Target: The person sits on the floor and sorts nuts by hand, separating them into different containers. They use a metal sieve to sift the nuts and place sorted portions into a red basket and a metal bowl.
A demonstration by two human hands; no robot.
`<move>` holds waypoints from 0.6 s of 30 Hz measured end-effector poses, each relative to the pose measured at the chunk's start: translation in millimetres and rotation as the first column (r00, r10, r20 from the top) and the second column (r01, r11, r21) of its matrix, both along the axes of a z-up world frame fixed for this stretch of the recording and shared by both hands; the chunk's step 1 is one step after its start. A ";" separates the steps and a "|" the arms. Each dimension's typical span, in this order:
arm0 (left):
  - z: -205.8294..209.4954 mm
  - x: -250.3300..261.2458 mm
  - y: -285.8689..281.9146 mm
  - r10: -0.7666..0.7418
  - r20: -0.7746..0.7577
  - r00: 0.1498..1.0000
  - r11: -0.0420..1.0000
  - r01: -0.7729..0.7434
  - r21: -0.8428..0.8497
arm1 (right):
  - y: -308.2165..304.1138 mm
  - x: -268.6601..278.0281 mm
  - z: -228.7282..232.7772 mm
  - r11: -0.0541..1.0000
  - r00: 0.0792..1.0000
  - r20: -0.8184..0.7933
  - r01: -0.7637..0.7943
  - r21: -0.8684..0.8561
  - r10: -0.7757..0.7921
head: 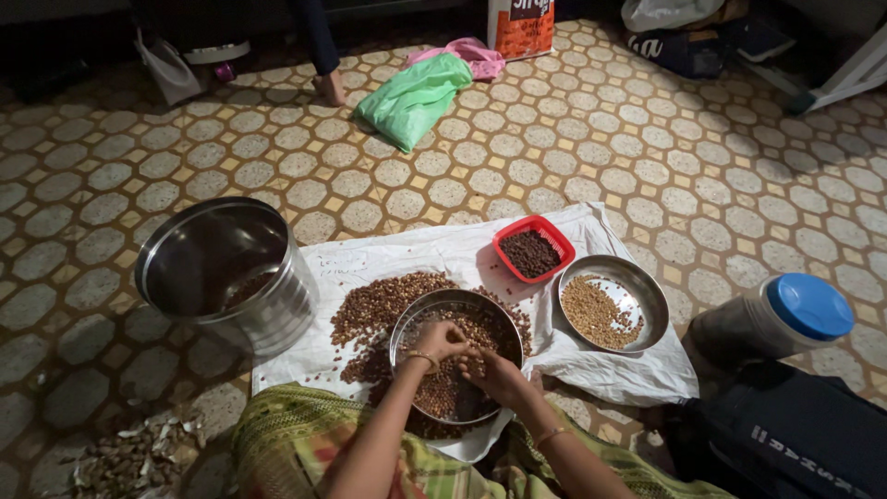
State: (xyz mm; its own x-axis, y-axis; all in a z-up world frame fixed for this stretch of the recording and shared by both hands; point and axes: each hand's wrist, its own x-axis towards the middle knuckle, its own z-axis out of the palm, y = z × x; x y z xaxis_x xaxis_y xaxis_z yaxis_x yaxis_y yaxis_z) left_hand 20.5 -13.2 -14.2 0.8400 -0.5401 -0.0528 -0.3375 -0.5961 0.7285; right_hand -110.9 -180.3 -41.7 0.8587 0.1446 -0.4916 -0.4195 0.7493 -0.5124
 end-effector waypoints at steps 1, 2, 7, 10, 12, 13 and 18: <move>-3.0 1.2 0.4 -0.012 0.051 0.999 0.999 0.014 -0.048 | 1.5 -1.5 -0.4 1.000 0.999 -0.031 0.015 -0.012 -0.015; -5.9 6.0 3.0 0.058 0.053 0.997 0.998 -0.057 -0.032 | 1.5 -0.6 0.2 0.999 0.998 -0.058 0.028 -0.027 -0.029; -22.2 17.4 37.4 0.285 -0.056 0.957 0.955 -0.278 0.104 | 2.0 -0.5 -1.2 0.999 0.996 -0.078 0.044 -0.030 -0.047; -21.8 15.4 44.0 0.165 0.155 0.974 0.927 -0.206 0.312 | 3.3 2.4 0.5 0.999 0.996 -0.071 0.045 -0.026 -0.047; -21.2 14.7 38.1 0.127 0.165 0.978 0.923 -0.178 0.341 | 2.9 1.1 1.3 0.998 0.997 -0.067 0.042 -0.056 -0.046; -21.5 14.0 34.7 0.109 0.168 0.980 0.921 -0.163 0.355 | 3.4 0.4 1.2 0.998 0.997 -0.061 0.043 -0.049 -0.046; -24.2 6.4 24.5 0.106 0.246 0.963 0.877 -0.207 0.433 | 2.1 -1.9 1.7 0.997 0.999 -0.033 0.033 -0.069 -0.035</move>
